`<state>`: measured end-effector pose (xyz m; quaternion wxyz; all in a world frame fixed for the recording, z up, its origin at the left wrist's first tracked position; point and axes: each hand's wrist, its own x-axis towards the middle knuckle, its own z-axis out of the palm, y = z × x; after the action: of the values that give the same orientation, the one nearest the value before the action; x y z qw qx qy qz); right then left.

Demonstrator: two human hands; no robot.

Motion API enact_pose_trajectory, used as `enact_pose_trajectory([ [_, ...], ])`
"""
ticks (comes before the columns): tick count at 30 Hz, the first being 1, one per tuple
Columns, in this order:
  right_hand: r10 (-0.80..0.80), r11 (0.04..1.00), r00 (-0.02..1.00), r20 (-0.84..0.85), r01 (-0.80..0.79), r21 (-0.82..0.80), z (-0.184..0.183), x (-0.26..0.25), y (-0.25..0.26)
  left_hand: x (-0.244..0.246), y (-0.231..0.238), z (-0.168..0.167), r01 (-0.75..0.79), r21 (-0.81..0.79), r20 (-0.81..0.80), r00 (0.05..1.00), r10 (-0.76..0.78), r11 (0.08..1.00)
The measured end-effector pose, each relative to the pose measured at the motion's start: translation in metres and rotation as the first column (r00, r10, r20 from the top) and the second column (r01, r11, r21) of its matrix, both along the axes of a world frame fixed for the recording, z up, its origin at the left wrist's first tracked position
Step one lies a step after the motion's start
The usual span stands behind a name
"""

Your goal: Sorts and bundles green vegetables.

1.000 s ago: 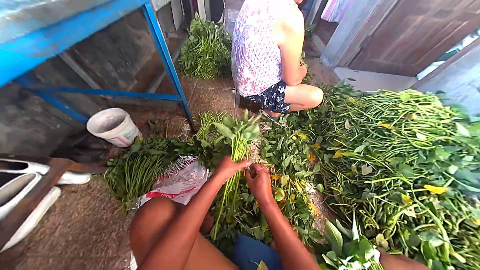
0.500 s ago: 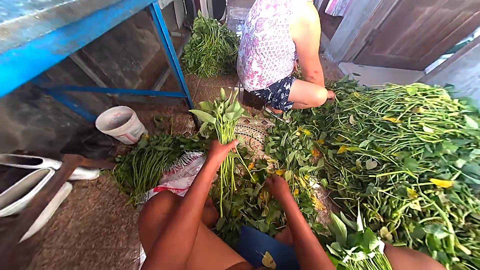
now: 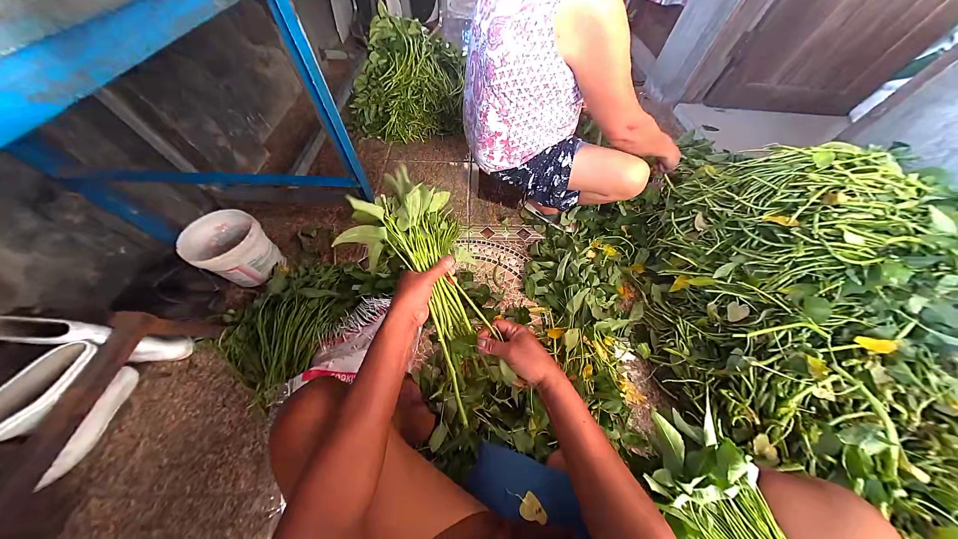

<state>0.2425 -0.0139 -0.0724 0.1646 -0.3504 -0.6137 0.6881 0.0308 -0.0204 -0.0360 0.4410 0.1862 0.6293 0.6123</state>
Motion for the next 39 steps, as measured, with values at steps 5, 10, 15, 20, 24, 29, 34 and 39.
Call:
enact_pose_trajectory([
  [5,0.003,0.996,0.990,0.144,-0.016,0.083,-0.013,0.012,0.000,-0.007,0.000,-0.001,-0.108,0.004,0.038,0.993,0.108,0.994],
  [10,0.211,0.976,0.977,0.037,-0.209,-0.055,-0.027,0.027,0.007,0.000,0.002,-0.006,-0.139,-0.014,0.041,0.989,0.139,0.990],
  [15,0.368,0.921,0.853,0.369,-0.390,-0.017,-0.043,0.056,0.016,-0.015,0.005,0.001,-0.189,0.065,0.034,0.982,0.187,0.980],
  [20,0.058,0.975,0.965,0.257,-0.110,0.195,-0.021,0.053,0.023,0.006,0.005,-0.002,0.093,0.119,-0.147,0.986,-0.075,0.988],
  [24,-0.225,0.938,0.955,-0.194,0.266,0.224,0.010,0.015,0.039,0.052,-0.006,-0.005,0.527,0.006,-0.140,0.842,-0.521,0.850],
  [29,-0.266,0.953,0.922,-0.282,0.296,0.065,-0.003,0.001,0.074,0.063,-0.015,-0.010,0.673,0.112,0.053,0.731,-0.681,0.731],
  [34,-0.733,0.663,0.681,0.017,0.719,-0.209,-0.126,0.054,0.133,0.054,-0.017,-0.003,0.432,0.201,0.130,0.878,-0.461,0.879],
  [39,-0.661,0.565,0.339,0.669,0.812,0.147,-0.205,0.127,0.123,0.031,-0.009,0.005,0.090,0.231,0.139,0.982,-0.125,0.969],
])
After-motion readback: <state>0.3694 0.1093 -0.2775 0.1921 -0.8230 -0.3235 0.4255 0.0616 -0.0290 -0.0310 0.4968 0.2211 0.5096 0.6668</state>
